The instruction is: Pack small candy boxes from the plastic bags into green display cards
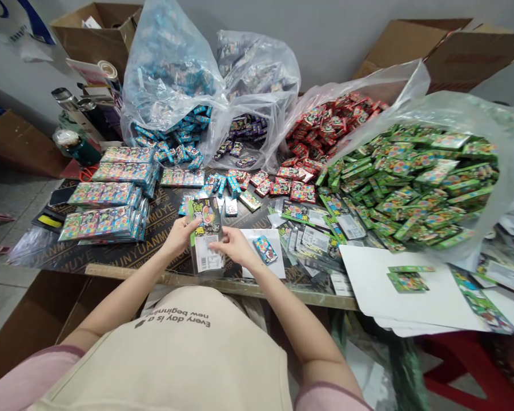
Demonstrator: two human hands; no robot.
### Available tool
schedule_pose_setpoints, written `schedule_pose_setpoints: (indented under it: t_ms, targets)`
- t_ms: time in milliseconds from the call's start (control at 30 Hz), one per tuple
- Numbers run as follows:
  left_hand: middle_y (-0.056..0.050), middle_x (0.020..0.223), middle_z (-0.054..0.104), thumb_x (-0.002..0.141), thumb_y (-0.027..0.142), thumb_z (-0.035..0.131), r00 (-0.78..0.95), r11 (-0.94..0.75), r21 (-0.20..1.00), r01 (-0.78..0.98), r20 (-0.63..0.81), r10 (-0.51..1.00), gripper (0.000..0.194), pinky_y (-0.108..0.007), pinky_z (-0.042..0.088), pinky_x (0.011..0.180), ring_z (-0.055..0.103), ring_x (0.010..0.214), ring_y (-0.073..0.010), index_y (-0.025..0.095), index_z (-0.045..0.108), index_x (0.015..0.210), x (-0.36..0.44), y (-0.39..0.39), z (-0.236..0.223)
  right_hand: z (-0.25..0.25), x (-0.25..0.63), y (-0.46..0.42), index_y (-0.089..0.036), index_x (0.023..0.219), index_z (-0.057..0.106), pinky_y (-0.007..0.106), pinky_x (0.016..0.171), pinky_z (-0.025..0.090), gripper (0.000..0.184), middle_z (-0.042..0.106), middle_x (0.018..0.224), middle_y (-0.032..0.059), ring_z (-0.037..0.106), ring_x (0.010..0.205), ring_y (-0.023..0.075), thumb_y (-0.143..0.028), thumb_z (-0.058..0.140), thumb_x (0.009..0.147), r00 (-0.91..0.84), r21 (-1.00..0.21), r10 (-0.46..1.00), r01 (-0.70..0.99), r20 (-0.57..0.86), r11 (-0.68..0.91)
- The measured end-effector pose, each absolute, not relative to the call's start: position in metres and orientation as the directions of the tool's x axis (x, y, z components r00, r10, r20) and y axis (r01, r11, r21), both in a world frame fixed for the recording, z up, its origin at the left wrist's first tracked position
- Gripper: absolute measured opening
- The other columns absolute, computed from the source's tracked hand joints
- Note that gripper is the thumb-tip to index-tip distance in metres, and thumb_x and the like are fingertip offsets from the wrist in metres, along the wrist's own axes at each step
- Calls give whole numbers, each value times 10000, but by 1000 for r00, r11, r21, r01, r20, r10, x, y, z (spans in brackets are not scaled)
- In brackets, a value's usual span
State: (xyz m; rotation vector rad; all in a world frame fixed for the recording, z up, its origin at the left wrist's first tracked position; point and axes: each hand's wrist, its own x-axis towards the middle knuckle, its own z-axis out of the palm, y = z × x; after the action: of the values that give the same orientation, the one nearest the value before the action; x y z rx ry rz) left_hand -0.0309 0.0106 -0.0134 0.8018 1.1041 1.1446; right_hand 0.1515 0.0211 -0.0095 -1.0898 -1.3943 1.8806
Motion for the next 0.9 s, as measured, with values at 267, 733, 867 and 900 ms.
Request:
schedule_pose_setpoints:
  t_ms: [267, 733, 867, 900]
  targets:
    - [-47, 791, 691, 682, 448, 761, 234, 341, 903, -261, -283, 930, 459, -205, 453, 546, 615, 629, -126, 125, 630, 981, -41, 2, -14, -14, 158, 30, -171, 979, 657, 271, 561, 508, 432, 717, 747, 4, 631, 589, 152, -373, 788, 620, -424, -954, 859, 46, -287, -297]
    - [-80, 939, 699, 693, 393, 752, 382, 327, 922, -206, -232, 895, 463, -246, 483, 664, 639, 824, -190, 150, 631, 1069, -42, -3, -48, -46, 162, 18, -199, 1120, 568, 340, 770, 556, 630, 708, 994, 38, 681, 843, 196, -269, 818, 546, -496, -952, 823, 30, -278, -304]
    - [-34, 801, 672, 701, 401, 740, 307, 310, 933, -181, -246, 919, 433, -205, 472, 584, 618, 686, -136, 131, 617, 1017, -39, -4, -63, -62, 163, 11, -181, 1054, 594, 355, 804, 546, 502, 711, 960, 33, 668, 846, 193, -305, 776, 603, -459, -945, 839, 1, -291, -327]
    - [-32, 809, 671, 700, 397, 741, 301, 321, 932, -169, -261, 917, 452, -204, 477, 578, 621, 677, -132, 135, 607, 1043, -38, -4, -65, -63, 163, 11, -186, 1062, 588, 357, 804, 546, 507, 711, 958, 29, 668, 846, 193, -304, 772, 604, -449, -943, 845, -10, -292, -332]
